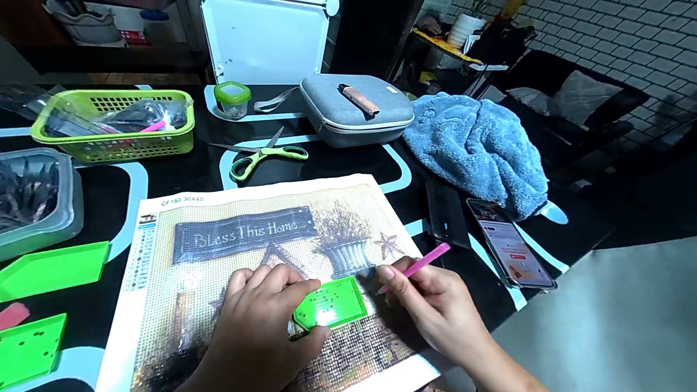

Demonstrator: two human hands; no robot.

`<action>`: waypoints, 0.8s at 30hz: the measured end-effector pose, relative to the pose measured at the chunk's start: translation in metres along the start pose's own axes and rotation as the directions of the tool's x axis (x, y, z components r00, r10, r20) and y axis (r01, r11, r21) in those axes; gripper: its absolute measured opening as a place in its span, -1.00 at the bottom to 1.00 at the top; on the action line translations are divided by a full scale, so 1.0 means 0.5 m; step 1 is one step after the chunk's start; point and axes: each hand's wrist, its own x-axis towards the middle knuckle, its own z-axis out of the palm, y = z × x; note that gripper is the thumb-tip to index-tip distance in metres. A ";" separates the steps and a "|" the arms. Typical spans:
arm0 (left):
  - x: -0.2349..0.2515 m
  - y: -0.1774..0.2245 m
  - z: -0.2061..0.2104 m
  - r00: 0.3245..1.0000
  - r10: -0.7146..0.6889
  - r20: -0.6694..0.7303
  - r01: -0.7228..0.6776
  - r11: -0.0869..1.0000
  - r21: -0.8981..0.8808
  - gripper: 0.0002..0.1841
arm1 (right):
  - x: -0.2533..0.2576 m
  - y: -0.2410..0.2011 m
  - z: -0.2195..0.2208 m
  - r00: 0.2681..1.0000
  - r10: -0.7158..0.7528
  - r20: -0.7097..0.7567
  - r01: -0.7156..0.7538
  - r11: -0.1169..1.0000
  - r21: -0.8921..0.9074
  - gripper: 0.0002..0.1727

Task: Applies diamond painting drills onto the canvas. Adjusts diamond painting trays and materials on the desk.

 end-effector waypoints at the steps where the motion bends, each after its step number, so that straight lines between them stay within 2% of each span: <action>1: 0.000 0.000 0.000 1.000 -0.002 -0.003 0.002 1.000 0.006 -0.53 | 0.007 -0.006 0.004 1.000 0.017 -0.009 -0.016 0.998 0.053 -0.64; 5: 0.000 0.003 0.002 1.000 -0.005 -0.004 0.005 1.000 0.009 -0.54 | 0.028 -0.033 0.048 0.999 -0.027 0.042 0.017 0.977 0.211 -0.69; 14: 0.004 0.006 0.004 1.000 0.001 -0.024 0.000 1.000 0.031 -0.59 | 0.037 -0.038 0.084 0.982 -0.098 0.160 0.068 0.981 0.182 -0.63; 17: 0.003 0.006 0.004 1.000 0.004 -0.023 -0.003 1.000 0.026 -0.57 | 0.038 -0.035 0.080 0.990 -0.088 0.112 0.065 0.979 0.193 -0.66; 24: 0.001 0.012 0.000 0.998 0.063 -0.004 -0.063 0.997 -0.046 -0.56 | 0.049 -0.030 0.045 0.996 -0.001 -0.092 0.034 0.934 0.356 -0.72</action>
